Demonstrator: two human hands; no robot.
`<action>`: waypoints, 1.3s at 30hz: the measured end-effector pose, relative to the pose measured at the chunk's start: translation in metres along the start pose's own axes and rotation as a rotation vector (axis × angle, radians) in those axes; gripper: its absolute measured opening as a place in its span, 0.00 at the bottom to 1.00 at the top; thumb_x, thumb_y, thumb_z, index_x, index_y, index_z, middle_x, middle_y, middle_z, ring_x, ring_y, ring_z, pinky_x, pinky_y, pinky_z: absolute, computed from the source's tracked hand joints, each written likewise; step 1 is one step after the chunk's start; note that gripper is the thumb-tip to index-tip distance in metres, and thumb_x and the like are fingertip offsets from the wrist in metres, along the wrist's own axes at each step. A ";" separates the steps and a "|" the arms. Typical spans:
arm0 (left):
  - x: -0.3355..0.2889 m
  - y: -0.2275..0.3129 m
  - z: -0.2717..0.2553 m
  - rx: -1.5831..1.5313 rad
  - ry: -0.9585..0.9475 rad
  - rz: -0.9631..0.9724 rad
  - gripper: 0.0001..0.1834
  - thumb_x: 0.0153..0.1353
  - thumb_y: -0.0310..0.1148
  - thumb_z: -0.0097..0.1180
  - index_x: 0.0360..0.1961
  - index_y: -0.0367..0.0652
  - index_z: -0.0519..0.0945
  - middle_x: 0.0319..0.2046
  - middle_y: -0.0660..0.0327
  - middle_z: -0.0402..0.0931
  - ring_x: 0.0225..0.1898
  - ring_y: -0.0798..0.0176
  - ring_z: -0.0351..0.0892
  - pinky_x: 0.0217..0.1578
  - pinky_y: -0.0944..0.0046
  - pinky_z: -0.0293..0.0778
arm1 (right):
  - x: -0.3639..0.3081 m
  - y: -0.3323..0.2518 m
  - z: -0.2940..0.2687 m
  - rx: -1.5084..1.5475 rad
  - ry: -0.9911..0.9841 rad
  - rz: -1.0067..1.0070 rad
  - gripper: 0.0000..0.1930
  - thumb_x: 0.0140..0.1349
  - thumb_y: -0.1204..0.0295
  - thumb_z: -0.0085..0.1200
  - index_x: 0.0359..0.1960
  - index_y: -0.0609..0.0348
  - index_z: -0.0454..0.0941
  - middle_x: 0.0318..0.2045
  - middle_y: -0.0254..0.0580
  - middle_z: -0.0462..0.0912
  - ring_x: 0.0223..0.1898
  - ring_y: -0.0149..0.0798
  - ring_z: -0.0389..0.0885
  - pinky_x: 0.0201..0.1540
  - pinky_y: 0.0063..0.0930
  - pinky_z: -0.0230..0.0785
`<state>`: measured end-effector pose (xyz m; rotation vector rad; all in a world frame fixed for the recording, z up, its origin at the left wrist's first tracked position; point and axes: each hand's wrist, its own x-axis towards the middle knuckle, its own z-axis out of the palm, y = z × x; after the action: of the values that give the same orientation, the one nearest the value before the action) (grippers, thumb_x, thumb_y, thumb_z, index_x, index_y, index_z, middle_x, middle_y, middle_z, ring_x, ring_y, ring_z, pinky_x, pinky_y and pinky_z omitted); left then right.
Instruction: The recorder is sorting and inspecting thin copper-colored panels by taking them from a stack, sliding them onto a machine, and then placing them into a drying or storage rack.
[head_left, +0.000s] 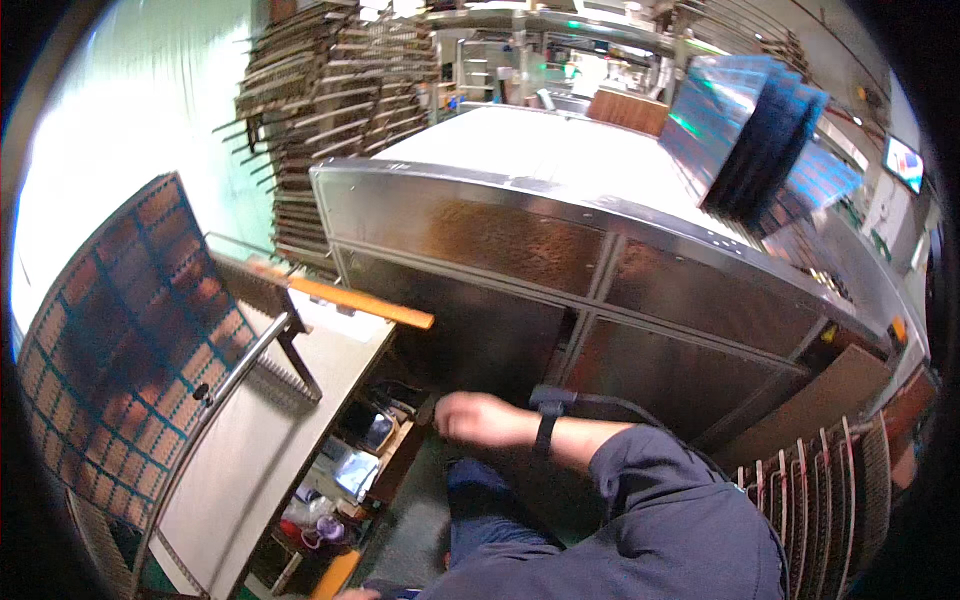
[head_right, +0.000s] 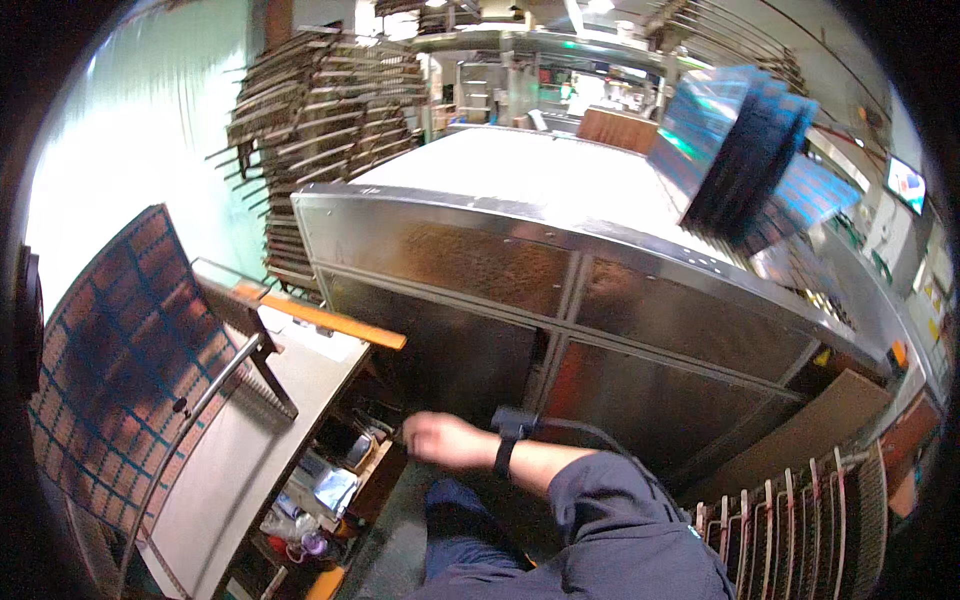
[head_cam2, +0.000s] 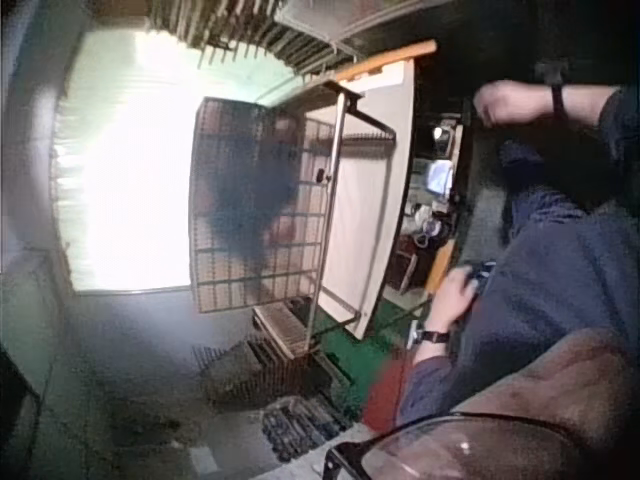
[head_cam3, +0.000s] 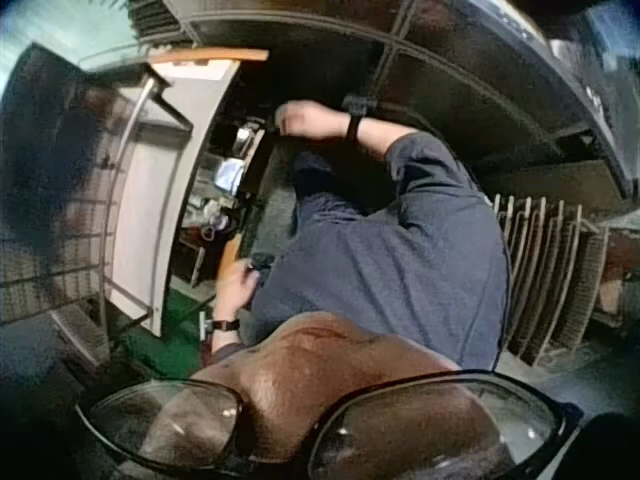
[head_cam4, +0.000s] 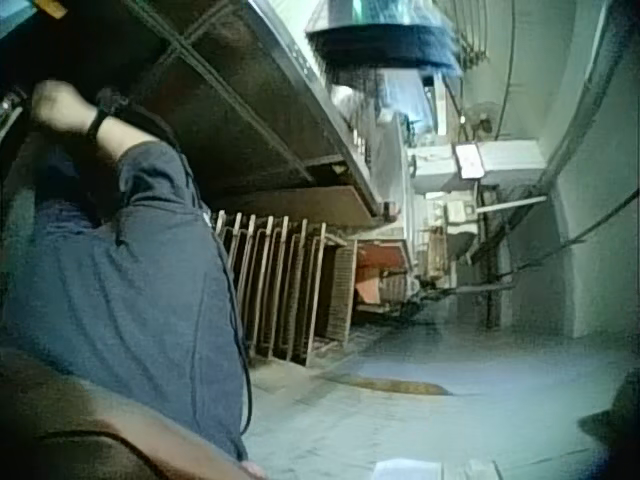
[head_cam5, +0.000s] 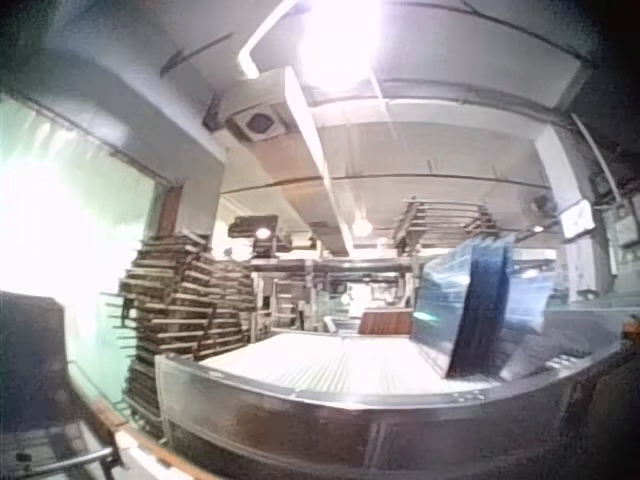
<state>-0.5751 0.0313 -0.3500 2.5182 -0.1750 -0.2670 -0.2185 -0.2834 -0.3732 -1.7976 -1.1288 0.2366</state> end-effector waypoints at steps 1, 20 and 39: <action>0.012 0.025 -0.039 0.017 -0.002 0.019 0.16 0.64 0.33 0.56 0.52 0.43 0.80 0.45 0.52 0.82 0.45 0.50 0.82 0.50 0.54 0.75 | 0.013 -0.021 -0.037 -0.099 0.284 0.011 0.08 0.64 0.74 0.51 0.42 0.61 0.77 0.41 0.41 0.78 0.46 0.40 0.78 0.53 0.34 0.72; 0.054 0.052 -0.258 0.448 0.365 -0.497 0.25 0.70 0.47 0.53 0.55 0.37 0.78 0.49 0.46 0.81 0.50 0.44 0.80 0.52 0.56 0.73 | -0.099 -0.174 -0.519 -1.588 1.793 0.278 0.28 0.54 0.64 0.55 0.56 0.66 0.71 0.59 0.63 0.72 0.64 0.63 0.65 0.67 0.52 0.59; 0.043 0.064 -0.208 0.630 0.773 -0.415 0.18 0.64 0.46 0.55 0.26 0.43 0.78 0.25 0.51 0.77 0.29 0.43 0.79 0.29 0.47 0.72 | -0.114 -0.059 -0.608 -1.446 1.358 0.300 0.22 0.73 0.58 0.40 0.62 0.56 0.71 0.54 0.58 0.78 0.56 0.59 0.75 0.59 0.47 0.66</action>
<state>-0.4897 0.0857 -0.1527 3.0379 0.6695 0.7135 0.0421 -0.7431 -0.0468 -2.4265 0.1822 -1.7802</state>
